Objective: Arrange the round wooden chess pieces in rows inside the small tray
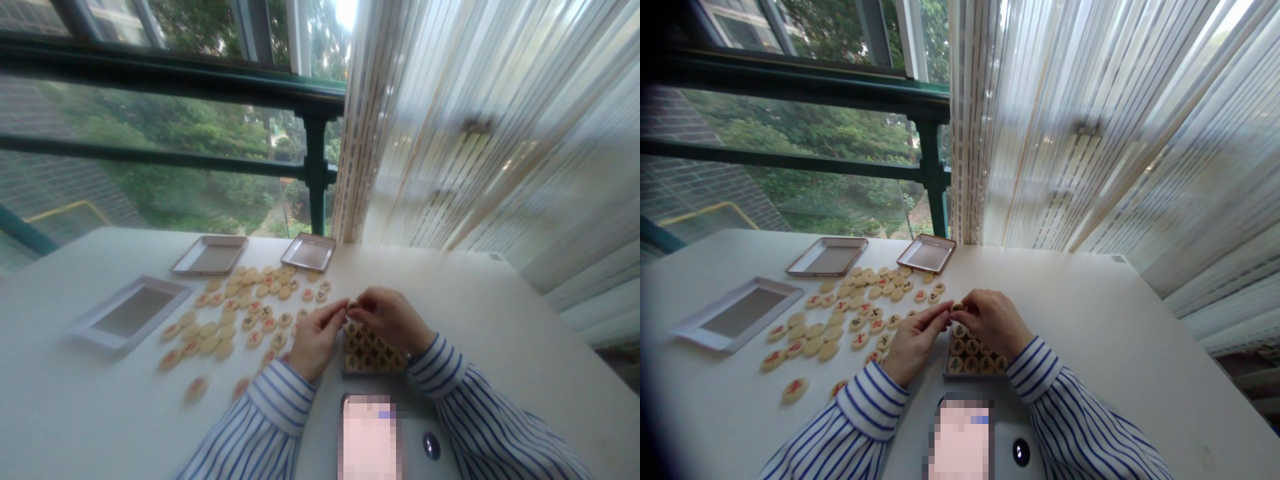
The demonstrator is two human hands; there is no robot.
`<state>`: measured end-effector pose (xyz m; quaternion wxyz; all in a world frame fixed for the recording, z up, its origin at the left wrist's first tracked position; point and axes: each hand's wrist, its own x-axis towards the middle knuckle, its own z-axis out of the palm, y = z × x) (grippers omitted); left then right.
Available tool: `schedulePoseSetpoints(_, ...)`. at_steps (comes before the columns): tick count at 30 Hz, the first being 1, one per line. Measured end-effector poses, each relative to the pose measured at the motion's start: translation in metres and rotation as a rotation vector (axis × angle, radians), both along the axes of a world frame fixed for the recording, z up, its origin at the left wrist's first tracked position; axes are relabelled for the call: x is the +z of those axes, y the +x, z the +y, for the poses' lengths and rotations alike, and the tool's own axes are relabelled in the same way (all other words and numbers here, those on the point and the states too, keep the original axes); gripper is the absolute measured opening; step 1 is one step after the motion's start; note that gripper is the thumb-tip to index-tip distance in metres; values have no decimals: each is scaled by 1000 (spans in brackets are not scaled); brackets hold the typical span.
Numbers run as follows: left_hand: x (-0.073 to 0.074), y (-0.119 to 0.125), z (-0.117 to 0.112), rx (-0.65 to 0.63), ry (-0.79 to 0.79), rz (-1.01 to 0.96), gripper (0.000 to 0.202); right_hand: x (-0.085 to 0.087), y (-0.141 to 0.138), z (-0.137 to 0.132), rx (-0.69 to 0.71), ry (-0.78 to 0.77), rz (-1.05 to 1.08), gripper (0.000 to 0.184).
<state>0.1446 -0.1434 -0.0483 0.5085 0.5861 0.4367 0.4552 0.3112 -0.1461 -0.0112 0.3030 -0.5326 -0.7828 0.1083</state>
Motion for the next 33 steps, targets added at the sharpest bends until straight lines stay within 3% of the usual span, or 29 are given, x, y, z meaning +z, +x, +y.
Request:
schedulePoseSetpoints(4, -6, 0, 2, -22, 39, -1, 36, -1, -1, 0, -24, -17, -2, 28)
schedulePoseSetpoints(10, -3, 1, 1, -21, 90, -23, 33, 1, -1, -2, -8, -20, -30, 31)
schedulePoseSetpoints(18, -9, -1, 4, -12, 30, 8, 38, 1, 0, -2, 48, 3, -124, 33)
schedulePoseSetpoints(23, -7, 0, 6, 28, -2, -76, 38, 4, 0, -3, 88, -24, -149, 31)
schedulePoseSetpoints(33, -10, 1, 9, 58, 4, -121, 34, 1, 1, -1, 146, 40, 7, 23)
